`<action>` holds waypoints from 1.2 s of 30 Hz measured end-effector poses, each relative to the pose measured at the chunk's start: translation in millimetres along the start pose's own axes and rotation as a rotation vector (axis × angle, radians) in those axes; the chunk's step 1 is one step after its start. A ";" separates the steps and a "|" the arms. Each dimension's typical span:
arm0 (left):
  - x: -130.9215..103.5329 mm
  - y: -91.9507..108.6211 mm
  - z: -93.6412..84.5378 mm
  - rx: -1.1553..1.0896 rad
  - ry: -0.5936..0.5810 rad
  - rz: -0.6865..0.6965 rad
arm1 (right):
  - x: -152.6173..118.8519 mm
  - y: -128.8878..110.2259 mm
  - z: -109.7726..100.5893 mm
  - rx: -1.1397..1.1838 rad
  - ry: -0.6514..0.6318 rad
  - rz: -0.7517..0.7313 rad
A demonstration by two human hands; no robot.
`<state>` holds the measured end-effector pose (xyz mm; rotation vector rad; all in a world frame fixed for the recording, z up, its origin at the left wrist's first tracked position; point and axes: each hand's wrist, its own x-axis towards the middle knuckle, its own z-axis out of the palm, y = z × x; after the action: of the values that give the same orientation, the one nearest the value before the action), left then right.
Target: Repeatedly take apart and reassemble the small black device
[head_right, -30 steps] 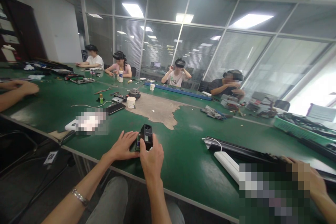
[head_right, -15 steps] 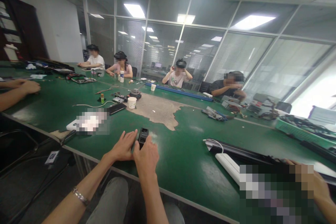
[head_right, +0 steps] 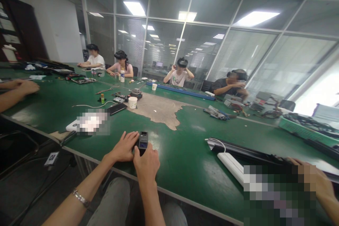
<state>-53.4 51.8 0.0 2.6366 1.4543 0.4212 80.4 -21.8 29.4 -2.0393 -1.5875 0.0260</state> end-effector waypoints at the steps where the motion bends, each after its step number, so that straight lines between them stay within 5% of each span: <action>1: 0.2 -0.1 0.1 -0.001 0.003 0.002 | 0.3 -0.8 -0.8 0.018 0.011 -0.003; 7: 0.0 0.1 -1.5 -0.032 0.018 0.010 | 9.5 -1.8 -17.2 0.117 0.163 -0.038; 11: -2.1 2.9 -5.7 -0.057 0.025 0.014 | 15.9 18.9 -21.7 0.138 0.245 0.019; 19: -3.8 6.7 -12.5 -0.075 0.007 0.005 | 12.1 58.2 -5.1 0.070 0.196 0.128; 30: -2.0 6.4 -12.3 -0.078 -0.001 -0.007 | 7.6 63.3 -0.8 -0.015 0.197 0.030; 36: -2.6 6.4 -12.2 -0.085 -0.003 -0.008 | 9.6 58.7 -9.6 0.156 0.214 0.066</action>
<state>-53.0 45.6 12.6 2.5632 1.4123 0.4670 138.9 -26.0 15.4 -1.9046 -1.3448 -0.0419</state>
